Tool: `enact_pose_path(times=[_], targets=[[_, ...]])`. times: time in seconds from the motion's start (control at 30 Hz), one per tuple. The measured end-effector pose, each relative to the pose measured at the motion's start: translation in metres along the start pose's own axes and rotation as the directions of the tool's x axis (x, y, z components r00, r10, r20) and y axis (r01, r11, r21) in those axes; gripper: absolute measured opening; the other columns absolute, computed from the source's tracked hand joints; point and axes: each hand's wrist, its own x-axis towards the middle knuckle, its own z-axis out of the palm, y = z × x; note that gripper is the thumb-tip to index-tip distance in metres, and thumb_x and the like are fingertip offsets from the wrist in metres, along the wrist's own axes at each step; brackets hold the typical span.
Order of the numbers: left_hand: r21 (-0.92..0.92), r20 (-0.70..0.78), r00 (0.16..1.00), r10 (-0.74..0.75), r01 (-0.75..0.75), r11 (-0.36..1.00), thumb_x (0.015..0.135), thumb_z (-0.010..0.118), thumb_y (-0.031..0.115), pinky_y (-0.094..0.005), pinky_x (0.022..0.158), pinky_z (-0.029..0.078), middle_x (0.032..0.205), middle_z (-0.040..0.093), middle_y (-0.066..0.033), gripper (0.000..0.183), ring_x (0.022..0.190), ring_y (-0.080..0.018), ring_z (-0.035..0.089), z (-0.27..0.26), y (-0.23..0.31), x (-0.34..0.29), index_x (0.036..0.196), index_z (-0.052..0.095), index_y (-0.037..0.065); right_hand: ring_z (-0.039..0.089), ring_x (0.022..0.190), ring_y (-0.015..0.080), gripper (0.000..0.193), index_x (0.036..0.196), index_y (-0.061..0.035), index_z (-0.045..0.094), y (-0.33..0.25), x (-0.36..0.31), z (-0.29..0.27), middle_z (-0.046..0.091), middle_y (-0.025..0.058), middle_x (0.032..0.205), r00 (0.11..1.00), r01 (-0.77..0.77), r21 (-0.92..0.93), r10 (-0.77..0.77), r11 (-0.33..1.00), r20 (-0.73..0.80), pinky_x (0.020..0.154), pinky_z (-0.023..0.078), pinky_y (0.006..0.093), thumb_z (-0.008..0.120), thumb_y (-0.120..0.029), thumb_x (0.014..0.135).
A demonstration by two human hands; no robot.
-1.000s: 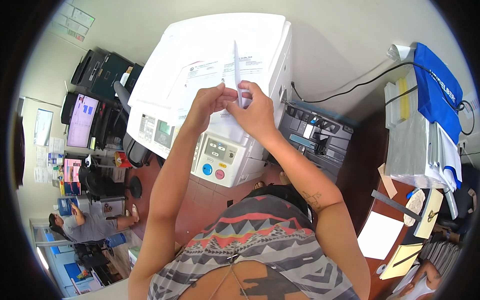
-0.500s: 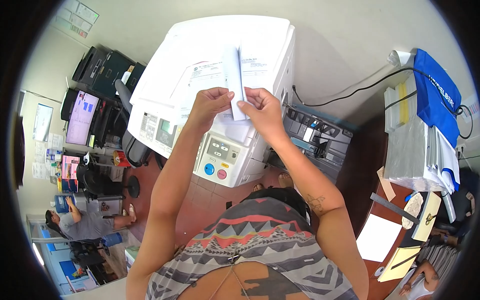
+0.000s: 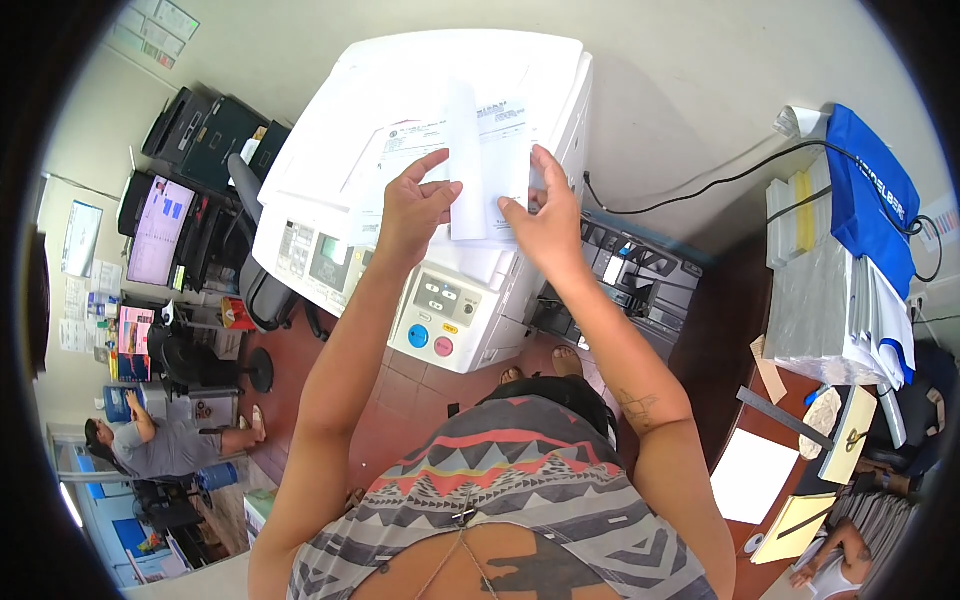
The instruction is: Operating a large office duplicator or printing machine, including loading paper and checking output.
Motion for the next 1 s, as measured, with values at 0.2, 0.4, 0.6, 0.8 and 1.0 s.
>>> enact_pose_path(times=[0.2, 0.4, 0.6, 0.8, 1.0], targets=[[-0.143, 0.034, 0.984, -0.174, 0.177, 0.974, 0.092, 0.067, 0.000, -0.0289, 0.066, 0.060, 0.088, 0.071, -0.0114, 0.018, 0.076, -0.0138, 0.070, 0.000, -0.003, 0.004, 0.108, 0.063, -0.005, 0.073, 0.094, 0.0339, 0.045, 0.120, -0.0025, 0.069, -0.017, -0.001, 0.002, 0.070, 0.0225, 0.117, 0.930, 0.356, -0.659, -0.318, 0.662, 0.183, 0.078, 0.057, 0.0408, 0.081, -0.022, 0.081], [-0.151, 0.129, 0.966, -0.222, 0.240, 0.959, 0.091, 0.074, 0.010, -0.0289, 0.067, 0.061, 0.085, 0.068, -0.0073, 0.017, 0.076, -0.0139, 0.070, -0.004, -0.010, 0.008, 0.100, 0.065, -0.002, 0.074, 0.086, 0.0280, 0.052, 0.105, 0.0016, 0.075, -0.013, 0.003, 0.012, 0.076, 0.0191, 0.093, 0.988, 0.072, -0.606, 0.025, 0.792, 0.150, 0.078, 0.059, 0.0374, 0.088, -0.036, 0.073], [-0.158, 0.120, 0.970, -0.211, 0.228, 0.961, 0.090, 0.080, 0.018, -0.0320, 0.075, 0.062, 0.091, 0.072, -0.0095, 0.025, 0.082, -0.0165, 0.072, -0.006, -0.009, 0.001, 0.101, 0.068, -0.001, 0.073, 0.086, 0.0194, 0.050, 0.107, 0.0077, 0.074, 0.002, 0.006, 0.001, 0.076, 0.0188, 0.092, 0.980, -0.066, -0.326, 0.123, 0.943, 0.155, 0.076, 0.059, 0.0303, 0.089, -0.029, 0.076], [-0.090, 0.097, 0.976, -0.194, 0.203, 0.975, 0.091, 0.079, 0.017, -0.0330, 0.078, 0.064, 0.096, 0.072, -0.0102, 0.024, 0.087, -0.0179, 0.073, -0.002, -0.006, -0.003, 0.102, 0.069, 0.000, 0.071, 0.087, 0.0157, 0.040, 0.112, 0.0106, 0.072, 0.004, 0.006, -0.004, 0.076, 0.0185, 0.098, 0.959, -0.157, -0.107, 0.178, 0.982, 0.219, 0.076, 0.058, 0.0276, 0.084, -0.015, 0.083], [-0.030, 0.099, 0.981, -0.165, 0.168, 0.985, 0.088, 0.082, 0.016, -0.0333, 0.078, 0.062, 0.097, 0.074, -0.0108, 0.026, 0.089, -0.0180, 0.073, 0.000, -0.005, -0.005, 0.103, 0.070, -0.001, 0.068, 0.091, 0.0121, 0.028, 0.111, 0.0073, 0.074, 0.000, 0.002, -0.007, 0.075, 0.0141, 0.109, 0.950, -0.179, -0.076, 0.192, 0.981, 0.246, 0.081, 0.056, 0.0264, 0.080, -0.008, 0.088]])
